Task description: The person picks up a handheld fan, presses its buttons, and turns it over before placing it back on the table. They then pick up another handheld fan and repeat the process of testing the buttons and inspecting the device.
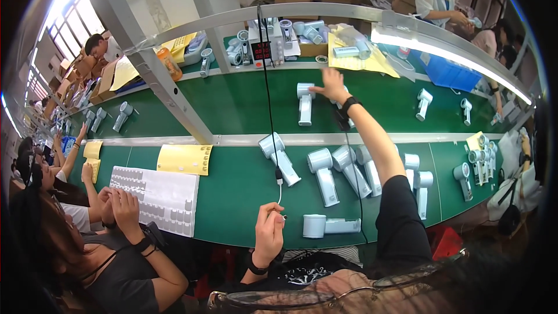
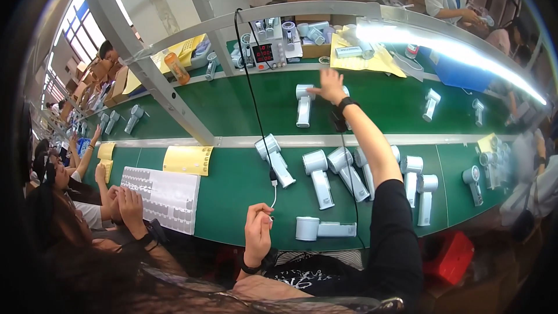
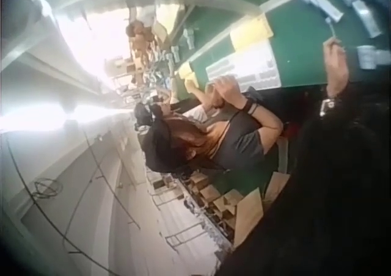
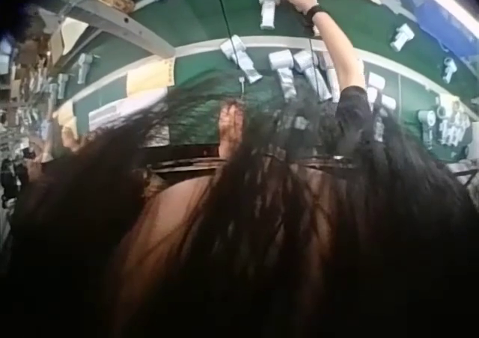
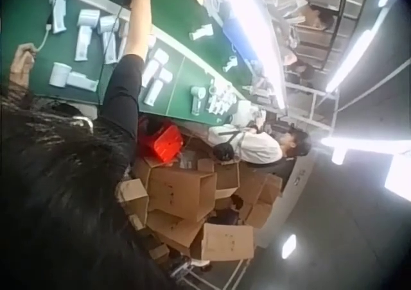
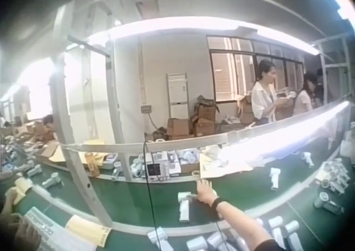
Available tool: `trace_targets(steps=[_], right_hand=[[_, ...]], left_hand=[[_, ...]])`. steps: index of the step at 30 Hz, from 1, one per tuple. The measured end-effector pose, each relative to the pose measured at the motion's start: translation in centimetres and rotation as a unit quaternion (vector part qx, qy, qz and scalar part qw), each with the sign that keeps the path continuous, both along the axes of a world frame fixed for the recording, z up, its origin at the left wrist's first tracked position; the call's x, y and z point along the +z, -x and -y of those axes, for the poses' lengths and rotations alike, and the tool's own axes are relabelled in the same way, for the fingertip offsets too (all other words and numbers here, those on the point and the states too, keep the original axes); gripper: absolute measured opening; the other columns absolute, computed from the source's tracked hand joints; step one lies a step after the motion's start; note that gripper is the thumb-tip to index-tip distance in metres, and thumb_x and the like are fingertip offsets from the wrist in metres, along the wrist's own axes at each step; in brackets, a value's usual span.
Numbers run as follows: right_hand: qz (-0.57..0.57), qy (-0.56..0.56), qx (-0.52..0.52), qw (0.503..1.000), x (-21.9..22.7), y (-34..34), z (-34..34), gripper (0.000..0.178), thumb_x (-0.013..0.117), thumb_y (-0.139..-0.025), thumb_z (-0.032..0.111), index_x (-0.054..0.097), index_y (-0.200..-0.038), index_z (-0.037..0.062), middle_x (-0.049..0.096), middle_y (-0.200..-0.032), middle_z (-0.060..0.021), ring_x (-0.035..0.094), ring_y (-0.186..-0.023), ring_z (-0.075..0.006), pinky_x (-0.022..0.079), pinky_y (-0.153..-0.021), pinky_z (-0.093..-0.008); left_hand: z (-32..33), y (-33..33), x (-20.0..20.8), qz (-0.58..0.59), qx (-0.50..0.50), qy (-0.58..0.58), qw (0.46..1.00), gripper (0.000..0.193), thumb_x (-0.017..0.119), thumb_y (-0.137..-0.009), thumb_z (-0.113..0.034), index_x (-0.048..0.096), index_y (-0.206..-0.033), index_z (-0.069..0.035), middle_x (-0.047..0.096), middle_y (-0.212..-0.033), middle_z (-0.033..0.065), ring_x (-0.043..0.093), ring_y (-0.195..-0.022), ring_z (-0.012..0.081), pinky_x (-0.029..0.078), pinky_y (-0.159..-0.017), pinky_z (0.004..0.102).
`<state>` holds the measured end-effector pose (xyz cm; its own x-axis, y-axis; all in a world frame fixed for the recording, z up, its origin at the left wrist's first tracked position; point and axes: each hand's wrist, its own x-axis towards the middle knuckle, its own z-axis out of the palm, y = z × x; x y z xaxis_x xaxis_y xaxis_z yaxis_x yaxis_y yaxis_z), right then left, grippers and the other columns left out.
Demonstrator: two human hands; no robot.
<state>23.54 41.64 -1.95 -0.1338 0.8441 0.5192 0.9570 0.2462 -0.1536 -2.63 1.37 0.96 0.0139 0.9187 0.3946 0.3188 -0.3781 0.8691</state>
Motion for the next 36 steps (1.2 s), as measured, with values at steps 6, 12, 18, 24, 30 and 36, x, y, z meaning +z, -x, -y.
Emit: trace_targets(steps=[6,12,18,24,30,36], right_hand=[[0.015,0.256,-0.138,0.957,3.3,-5.4,6.0,0.1,0.085,-0.054,0.051,0.045,-0.122,-0.0106,0.058,-0.112,-0.023,0.061,-0.099,-0.0326,0.052,-0.083,-0.0433],[-0.279,0.451,-0.066,0.845,4.4,-9.7,7.8,0.075,0.079,-0.069,0.037,0.049,-0.117,-0.0119,0.064,-0.103,-0.0222,0.065,-0.093,-0.0304,0.053,-0.084,-0.0383],[-0.796,0.282,0.28,0.456,9.6,-6.0,19.9,0.048,0.042,-0.095,0.024,0.039,-0.132,-0.0059,0.055,-0.123,-0.0196,0.057,-0.111,-0.0252,0.05,-0.091,-0.0429],[-0.817,0.298,0.281,0.406,7.5,-2.8,31.8,0.051,0.046,-0.092,0.03,0.037,-0.136,0.0056,0.053,-0.117,-0.0105,0.057,-0.099,-0.0239,0.05,-0.082,-0.0433],[-0.85,0.244,0.268,0.382,5.4,2.2,36.9,0.057,0.059,-0.083,0.016,0.037,-0.134,0.004,0.047,-0.104,-0.005,0.046,-0.075,-0.0112,0.044,-0.059,-0.0251],[-0.895,0.199,0.262,0.302,4.2,3.6,37.8,0.055,0.06,-0.08,0.006,0.04,-0.131,0.0032,0.045,-0.101,-0.0043,0.042,-0.069,-0.0072,0.041,-0.052,-0.0179]], left_hand=[[-0.6,0.3,-0.3,-0.018,-0.005,-0.009,1.0,0.025,0.044,-0.096,-0.009,0.051,-0.078,0.006,0.051,-0.098,0.0121,0.048,-0.061,0.0168,0.04,-0.056,0.0302],[0.3,-0.9,0.5,-0.008,-0.032,-0.001,0.999,0.026,0.044,-0.096,-0.009,0.05,-0.075,0.005,0.051,-0.099,0.0124,0.048,-0.062,0.0177,0.04,-0.057,0.0305],[1.1,-1.4,0.3,-0.023,-0.046,-0.023,0.998,0.024,0.045,-0.096,-0.008,0.05,-0.075,0.004,0.052,-0.098,0.0125,0.049,-0.063,0.018,0.041,-0.057,0.0302],[1.0,-3.2,1.8,0.011,-0.093,-0.009,0.996,0.029,0.041,-0.098,-0.011,0.051,-0.075,0.005,0.053,-0.093,0.0114,0.045,-0.061,0.0154,0.039,-0.057,0.0282],[1.6,-5.4,2.0,0.028,-0.169,0.024,0.985,0.026,0.041,-0.098,-0.011,0.052,-0.079,0.003,0.055,-0.085,0.0106,0.048,-0.061,0.0168,0.04,-0.058,0.0279],[2.3,-7.5,1.0,0.065,-0.253,0.118,0.958,0.019,0.042,-0.098,-0.01,0.052,-0.088,0.002,0.055,-0.077,0.0073,0.051,-0.064,0.015,0.041,-0.059,0.0259]])
